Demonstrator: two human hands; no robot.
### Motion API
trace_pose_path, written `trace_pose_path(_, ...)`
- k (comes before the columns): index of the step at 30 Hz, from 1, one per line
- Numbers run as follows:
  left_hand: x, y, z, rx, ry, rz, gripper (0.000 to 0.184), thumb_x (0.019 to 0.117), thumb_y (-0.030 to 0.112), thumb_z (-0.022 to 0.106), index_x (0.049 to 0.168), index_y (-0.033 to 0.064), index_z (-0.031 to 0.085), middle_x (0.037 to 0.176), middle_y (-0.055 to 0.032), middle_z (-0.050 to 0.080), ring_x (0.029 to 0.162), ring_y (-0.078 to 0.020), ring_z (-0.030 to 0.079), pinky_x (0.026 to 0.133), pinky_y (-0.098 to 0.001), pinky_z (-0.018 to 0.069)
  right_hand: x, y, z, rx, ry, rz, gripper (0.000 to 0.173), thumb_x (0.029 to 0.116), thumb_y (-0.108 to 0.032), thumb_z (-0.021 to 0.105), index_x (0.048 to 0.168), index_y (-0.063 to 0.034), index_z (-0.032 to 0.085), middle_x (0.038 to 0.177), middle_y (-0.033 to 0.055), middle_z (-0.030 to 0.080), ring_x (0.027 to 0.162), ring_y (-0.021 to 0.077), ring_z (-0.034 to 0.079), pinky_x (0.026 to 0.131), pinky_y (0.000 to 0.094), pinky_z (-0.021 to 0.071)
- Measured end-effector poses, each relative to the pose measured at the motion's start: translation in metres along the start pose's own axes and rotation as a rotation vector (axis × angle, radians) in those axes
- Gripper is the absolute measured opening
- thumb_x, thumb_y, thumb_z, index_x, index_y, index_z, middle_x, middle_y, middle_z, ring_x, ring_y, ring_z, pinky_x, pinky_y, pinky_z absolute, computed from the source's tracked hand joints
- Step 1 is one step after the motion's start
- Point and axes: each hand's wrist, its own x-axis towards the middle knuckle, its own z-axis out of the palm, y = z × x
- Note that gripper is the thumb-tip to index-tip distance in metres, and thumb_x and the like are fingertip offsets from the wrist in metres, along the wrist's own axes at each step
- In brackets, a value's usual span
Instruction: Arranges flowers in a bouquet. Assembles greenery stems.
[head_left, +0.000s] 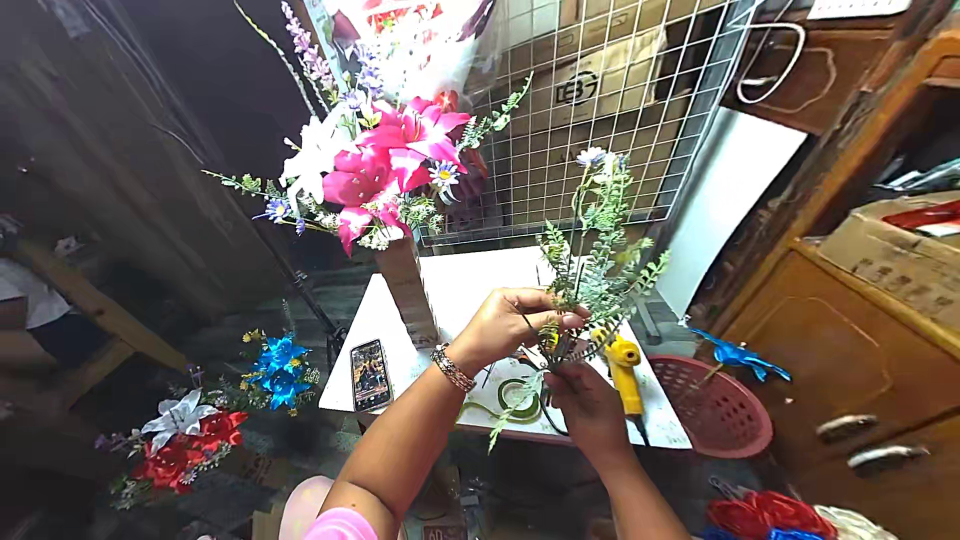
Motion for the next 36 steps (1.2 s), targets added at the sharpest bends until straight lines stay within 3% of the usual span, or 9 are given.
trace_pose_path(6,-0.007,0.015,0.004,-0.025,0.114,0.17,0.019,0.0883,-0.013,0.059,0.083,0.0008,0.071,0.077,0.0034,0.069,0.063,0.0059,0.056,0.058,-0.0127,0.0467,0.001,0.002,-0.001,-0.03,-0.013,-0.047,0.022,0.0963,-0.013,0.06,0.094,0.0074,0.064,0.083,0.0007,0.063,0.069,-0.0083,0.056,0.065,0.0091,0.049)
trace_pose_path(10,-0.013,0.038,-0.004,0.028,0.116,0.434,0.015,0.0855,-0.011,0.065,0.083,0.0018,0.072,0.081,0.0049,0.07,0.067,0.0063,0.057,0.061,-0.0131,0.0501,-0.002,0.001,0.005,-0.025,0.009,-0.066,0.023,0.0948,-0.015,0.062,0.091,0.0073,0.067,0.085,0.0002,0.065,0.072,-0.01,0.058,0.069,0.0082,0.051)
trace_pose_path(16,-0.034,0.049,-0.002,0.04,0.203,0.482,0.017,0.0837,-0.015,0.063,0.083,0.0011,0.07,0.082,0.0059,0.067,0.07,0.0074,0.057,0.064,-0.0123,0.0501,-0.004,-0.004,0.01,-0.031,0.0,-0.135,0.022,0.0943,-0.016,0.064,0.094,0.0062,0.067,0.087,-0.0031,0.067,0.075,-0.0127,0.059,0.072,0.0071,0.0516)
trace_pose_path(20,-0.039,0.062,-0.008,-0.123,0.31,0.58,0.012,0.0962,0.008,0.066,0.09,0.0147,0.074,0.075,0.0102,0.066,0.058,0.0083,0.052,0.053,-0.0099,0.0441,-0.008,0.009,0.011,-0.159,-0.05,-0.168,0.033,0.0953,-0.02,0.063,0.098,0.0132,0.067,0.084,0.0111,0.068,0.074,-0.0033,0.062,0.072,0.0126,0.0522)
trace_pose_path(23,-0.048,0.096,-0.029,-0.045,0.356,0.731,0.009,0.0985,0.022,0.068,0.093,0.0167,0.073,0.08,0.0076,0.069,0.056,0.007,0.052,0.05,-0.0099,0.044,-0.008,0.009,0.009,-0.157,-0.049,-0.135,0.029,0.097,-0.019,0.062,0.097,0.0102,0.065,0.083,0.0068,0.066,0.071,-0.0055,0.06,0.07,0.0112,0.0521)
trace_pose_path(26,-0.064,0.108,-0.059,0.159,0.548,0.684,0.009,0.1013,0.018,0.064,0.099,0.0171,0.072,0.075,0.0098,0.064,0.05,0.0059,0.045,0.045,-0.0101,0.039,-0.003,0.002,-0.001,-0.11,0.008,-0.089,0.029,0.0969,-0.015,0.063,0.102,0.0137,0.065,0.088,0.0041,0.067,0.071,-0.0098,0.058,0.069,0.0093,0.0518)
trace_pose_path(29,-0.077,0.105,-0.092,0.362,0.803,0.573,0.012,0.1037,0.021,0.061,0.102,0.0182,0.072,0.071,0.0137,0.059,0.048,0.0072,0.04,0.043,-0.0085,0.0338,-0.001,-0.002,-0.006,-0.071,0.07,-0.073,0.015,0.0956,-0.012,0.062,0.096,0.0031,0.062,0.083,-0.0097,0.064,0.068,-0.0139,0.057,0.066,0.0067,0.0513)
trace_pose_path(32,-0.082,0.097,-0.122,0.508,0.956,0.454,0.015,0.1032,0.025,0.062,0.106,0.0142,0.073,0.075,0.0118,0.059,0.05,0.0065,0.041,0.045,-0.0091,0.0341,-0.001,-0.005,-0.003,-0.053,0.07,-0.085,0.009,0.0952,-0.01,0.062,0.095,-0.001,0.061,0.083,-0.0136,0.063,0.068,-0.0146,0.057,0.065,0.0064,0.0514)
trace_pose_path(36,-0.078,0.09,-0.144,0.743,1.004,0.334,0.028,0.1033,0.028,0.062,0.086,0.0069,0.066,0.073,0.0036,0.052,0.057,-0.0005,0.044,0.054,-0.0157,0.0382,-0.003,-0.003,0.003,-0.059,0.034,-0.074,0.012,0.0955,-0.01,0.063,0.094,0.0015,0.062,0.083,-0.009,0.063,0.067,-0.0122,0.058,0.064,0.0075,0.0518)
